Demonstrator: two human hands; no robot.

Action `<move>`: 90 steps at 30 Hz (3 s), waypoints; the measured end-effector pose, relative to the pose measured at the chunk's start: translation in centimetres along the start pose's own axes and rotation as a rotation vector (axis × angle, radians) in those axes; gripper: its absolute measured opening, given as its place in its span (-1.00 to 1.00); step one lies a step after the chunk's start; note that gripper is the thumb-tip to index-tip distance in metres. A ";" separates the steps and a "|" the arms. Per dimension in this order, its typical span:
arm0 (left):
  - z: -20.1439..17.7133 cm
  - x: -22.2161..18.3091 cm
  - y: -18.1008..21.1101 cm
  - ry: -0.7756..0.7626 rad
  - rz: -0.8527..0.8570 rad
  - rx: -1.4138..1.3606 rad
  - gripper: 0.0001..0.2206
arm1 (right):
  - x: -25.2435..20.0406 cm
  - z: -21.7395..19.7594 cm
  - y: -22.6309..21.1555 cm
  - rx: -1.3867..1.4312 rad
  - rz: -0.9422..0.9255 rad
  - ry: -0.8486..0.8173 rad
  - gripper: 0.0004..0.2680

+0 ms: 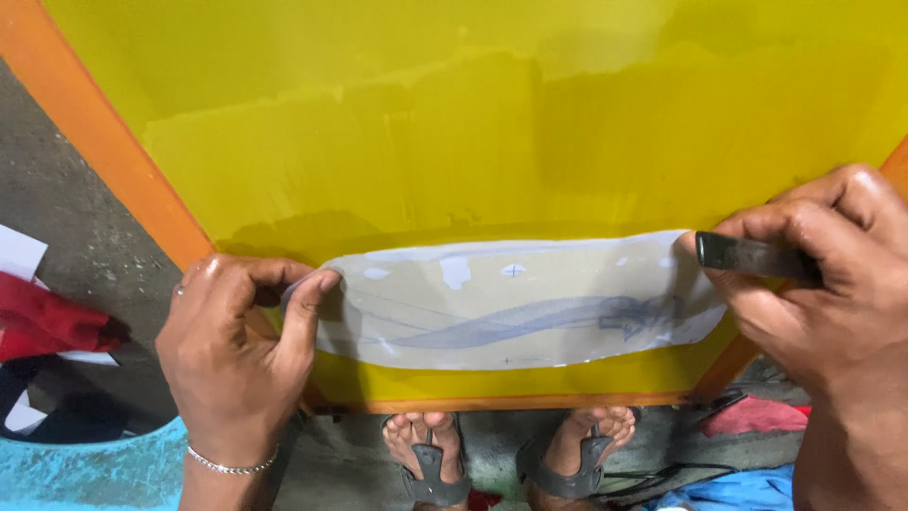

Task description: Applying a stencil to a screen printing frame, smoothing it with a tool, and moving the frame to a rack.

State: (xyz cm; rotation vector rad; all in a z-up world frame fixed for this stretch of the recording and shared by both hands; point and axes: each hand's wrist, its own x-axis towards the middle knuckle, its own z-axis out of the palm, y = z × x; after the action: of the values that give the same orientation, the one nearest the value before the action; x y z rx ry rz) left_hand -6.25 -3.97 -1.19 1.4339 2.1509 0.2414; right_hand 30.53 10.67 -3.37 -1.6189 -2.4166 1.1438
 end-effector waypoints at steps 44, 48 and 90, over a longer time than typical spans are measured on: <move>1.1 -7.3 -2.7 -0.129 -0.026 0.089 -0.63 | -6.4 1.1 2.7 -0.249 -0.026 0.026 -0.73; 1.1 -7.3 -2.7 -0.133 -0.003 0.093 -0.66 | -6.5 1.0 2.6 -0.267 -0.029 0.020 -0.68; 0.8 -6.8 -2.2 -0.100 0.016 0.060 -0.62 | -5.6 0.2 1.4 -0.221 0.002 0.050 -0.72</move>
State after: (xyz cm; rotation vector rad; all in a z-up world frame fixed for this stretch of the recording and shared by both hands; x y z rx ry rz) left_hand -5.65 -11.14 -0.48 1.4648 2.0829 0.1098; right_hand 34.17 6.33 -2.30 -1.6830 -2.5886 0.8503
